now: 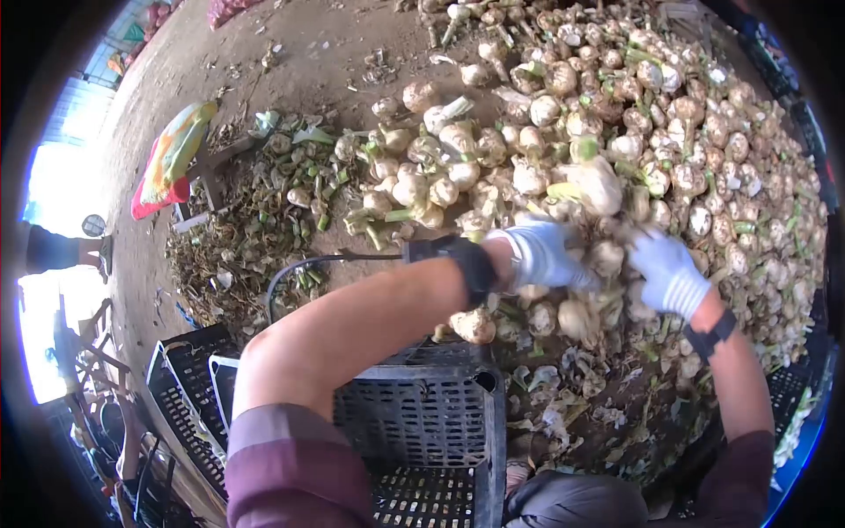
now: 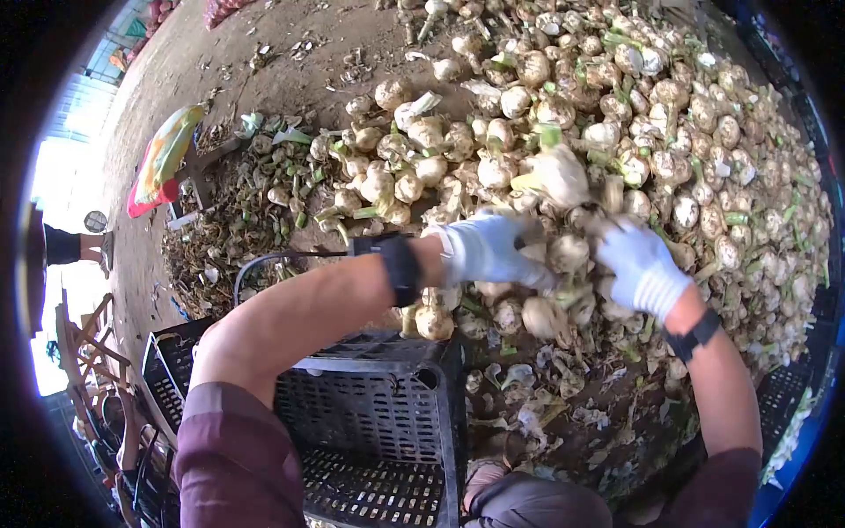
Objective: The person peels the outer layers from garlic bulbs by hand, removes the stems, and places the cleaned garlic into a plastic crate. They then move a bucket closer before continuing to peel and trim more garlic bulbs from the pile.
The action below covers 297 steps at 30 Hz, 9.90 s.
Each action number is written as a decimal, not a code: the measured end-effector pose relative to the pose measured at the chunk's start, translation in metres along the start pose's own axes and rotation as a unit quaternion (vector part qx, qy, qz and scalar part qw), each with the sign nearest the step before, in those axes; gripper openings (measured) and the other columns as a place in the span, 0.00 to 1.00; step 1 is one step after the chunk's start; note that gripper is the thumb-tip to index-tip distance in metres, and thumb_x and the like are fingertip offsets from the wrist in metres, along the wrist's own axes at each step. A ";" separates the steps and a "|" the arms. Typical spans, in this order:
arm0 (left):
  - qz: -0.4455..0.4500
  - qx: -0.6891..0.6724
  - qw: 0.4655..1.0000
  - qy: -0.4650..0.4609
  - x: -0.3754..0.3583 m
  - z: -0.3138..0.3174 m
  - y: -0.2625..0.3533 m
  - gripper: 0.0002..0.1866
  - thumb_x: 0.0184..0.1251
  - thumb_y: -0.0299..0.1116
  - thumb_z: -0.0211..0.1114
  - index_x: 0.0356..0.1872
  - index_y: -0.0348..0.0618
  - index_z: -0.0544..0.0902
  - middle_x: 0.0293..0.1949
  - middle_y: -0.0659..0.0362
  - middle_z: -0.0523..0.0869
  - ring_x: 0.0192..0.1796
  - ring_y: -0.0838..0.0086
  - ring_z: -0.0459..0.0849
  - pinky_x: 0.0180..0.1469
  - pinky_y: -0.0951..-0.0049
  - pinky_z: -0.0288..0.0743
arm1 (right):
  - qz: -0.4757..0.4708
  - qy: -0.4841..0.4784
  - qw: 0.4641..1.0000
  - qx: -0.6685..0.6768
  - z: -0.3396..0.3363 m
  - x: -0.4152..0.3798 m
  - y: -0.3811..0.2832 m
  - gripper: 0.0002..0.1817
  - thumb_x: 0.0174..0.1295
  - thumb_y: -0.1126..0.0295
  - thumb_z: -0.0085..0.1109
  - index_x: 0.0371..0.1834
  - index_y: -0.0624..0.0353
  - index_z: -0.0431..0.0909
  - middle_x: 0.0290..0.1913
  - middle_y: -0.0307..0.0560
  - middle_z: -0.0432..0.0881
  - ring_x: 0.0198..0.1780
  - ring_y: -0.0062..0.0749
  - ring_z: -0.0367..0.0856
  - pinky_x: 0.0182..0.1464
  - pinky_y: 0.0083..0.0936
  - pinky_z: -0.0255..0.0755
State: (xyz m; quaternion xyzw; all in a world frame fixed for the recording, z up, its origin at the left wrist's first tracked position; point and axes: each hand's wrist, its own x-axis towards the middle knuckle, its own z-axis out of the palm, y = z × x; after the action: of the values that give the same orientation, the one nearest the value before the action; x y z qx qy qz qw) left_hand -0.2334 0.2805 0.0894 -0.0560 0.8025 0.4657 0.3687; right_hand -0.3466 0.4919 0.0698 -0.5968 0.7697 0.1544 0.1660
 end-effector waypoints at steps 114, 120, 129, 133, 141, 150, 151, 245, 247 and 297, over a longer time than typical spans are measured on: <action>0.050 -0.316 0.860 0.398 -0.068 0.362 -0.045 0.33 0.51 0.25 0.69 0.61 0.40 0.68 0.49 0.54 0.76 0.46 0.67 0.79 0.44 0.73 0.77 | 0.328 0.220 0.751 0.530 0.152 -0.174 -0.183 0.14 0.54 0.61 0.60 0.37 0.60 0.80 0.32 0.59 0.81 0.36 0.50 0.81 0.40 0.36 0.74; 0.185 -0.223 0.912 0.291 0.006 0.369 0.007 0.46 0.41 0.25 0.76 0.64 0.34 0.60 0.58 0.49 0.71 0.58 0.69 0.72 0.60 0.72 0.69 | 0.348 0.192 0.379 0.836 0.129 -0.243 -0.149 0.16 0.57 0.60 0.64 0.35 0.64 0.80 0.24 0.38 0.80 0.21 0.17 0.73 0.20 0.19 0.65; 0.203 -0.178 0.924 0.272 -0.006 0.373 0.080 0.38 0.39 0.32 0.80 0.53 0.34 0.70 0.38 0.56 0.82 0.38 0.75 0.81 0.43 0.76 0.78 | 0.361 0.461 0.460 0.667 0.161 -0.272 -0.168 0.32 0.49 0.64 0.71 0.56 0.63 0.68 0.41 0.47 0.81 0.40 0.29 0.77 0.46 0.25 0.72; 0.256 -0.024 0.915 0.311 -0.003 0.382 0.068 0.36 0.37 0.36 0.81 0.50 0.36 0.72 0.40 0.53 0.81 0.40 0.69 0.81 0.44 0.70 0.77 | 0.369 0.417 0.387 0.734 0.164 -0.278 -0.179 0.29 0.49 0.72 0.69 0.56 0.60 0.69 0.42 0.42 0.79 0.39 0.23 0.75 0.44 0.21 0.72; 0.201 -0.278 0.907 0.245 -0.013 0.381 0.075 0.32 0.41 0.35 0.78 0.49 0.36 0.74 0.39 0.55 0.82 0.37 0.70 0.82 0.41 0.75 0.78 | 0.271 0.411 0.300 0.817 0.164 -0.284 -0.180 0.30 0.50 0.83 0.61 0.60 0.60 0.69 0.42 0.39 0.77 0.40 0.16 0.73 0.44 0.16 0.72; 0.038 -0.672 0.739 -0.016 -0.004 0.384 0.066 0.35 0.52 0.59 0.67 0.53 0.41 0.73 0.37 0.58 0.83 0.31 0.74 0.82 0.22 0.81 0.74 | 0.273 0.346 0.413 0.797 0.164 -0.304 -0.172 0.32 0.52 0.76 0.65 0.62 0.59 0.66 0.49 0.41 0.79 0.46 0.22 0.77 0.50 0.21 0.73; 0.081 -0.650 0.756 0.013 -0.004 0.386 0.070 0.34 0.53 0.56 0.68 0.54 0.42 0.72 0.39 0.58 0.82 0.32 0.73 0.82 0.22 0.81 0.75 | 0.271 0.346 0.410 0.800 0.175 -0.302 -0.174 0.31 0.52 0.74 0.66 0.62 0.60 0.66 0.49 0.41 0.79 0.46 0.21 0.77 0.50 0.21 0.73; 0.121 -0.690 0.713 -0.022 0.010 0.405 0.070 0.21 0.52 0.26 0.66 0.49 0.45 0.72 0.47 0.60 0.78 0.46 0.69 0.78 0.52 0.69 0.73 | 0.321 0.382 0.645 0.578 0.167 -0.349 -0.192 0.15 0.48 0.71 0.68 0.40 0.57 0.80 0.37 0.50 0.80 0.40 0.42 0.81 0.43 0.32 0.75; 0.115 -0.707 0.698 -0.006 0.018 0.400 0.077 0.19 0.50 0.22 0.60 0.46 0.46 0.73 0.40 0.58 0.79 0.42 0.67 0.79 0.50 0.68 0.74 | 0.303 0.369 0.674 0.563 0.171 -0.349 -0.194 0.14 0.48 0.71 0.68 0.39 0.58 0.80 0.38 0.50 0.80 0.40 0.42 0.81 0.43 0.32 0.75; 0.138 -0.187 0.967 0.104 0.022 0.420 0.068 0.09 0.55 0.25 0.59 0.36 0.32 0.82 0.29 0.56 0.84 0.33 0.77 0.83 0.36 0.78 0.77 | 0.358 0.442 0.023 0.822 0.206 -0.372 -0.178 0.11 0.57 0.69 0.63 0.37 0.64 0.76 0.29 0.46 0.80 0.22 0.28 0.78 0.22 0.23 0.75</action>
State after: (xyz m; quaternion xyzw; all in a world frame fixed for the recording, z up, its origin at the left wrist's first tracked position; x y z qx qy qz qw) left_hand -0.0522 0.6550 -0.0004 -0.0610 0.7351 0.6455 0.1980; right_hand -0.0727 0.8615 0.0410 0.3301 0.4313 -0.8338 0.0988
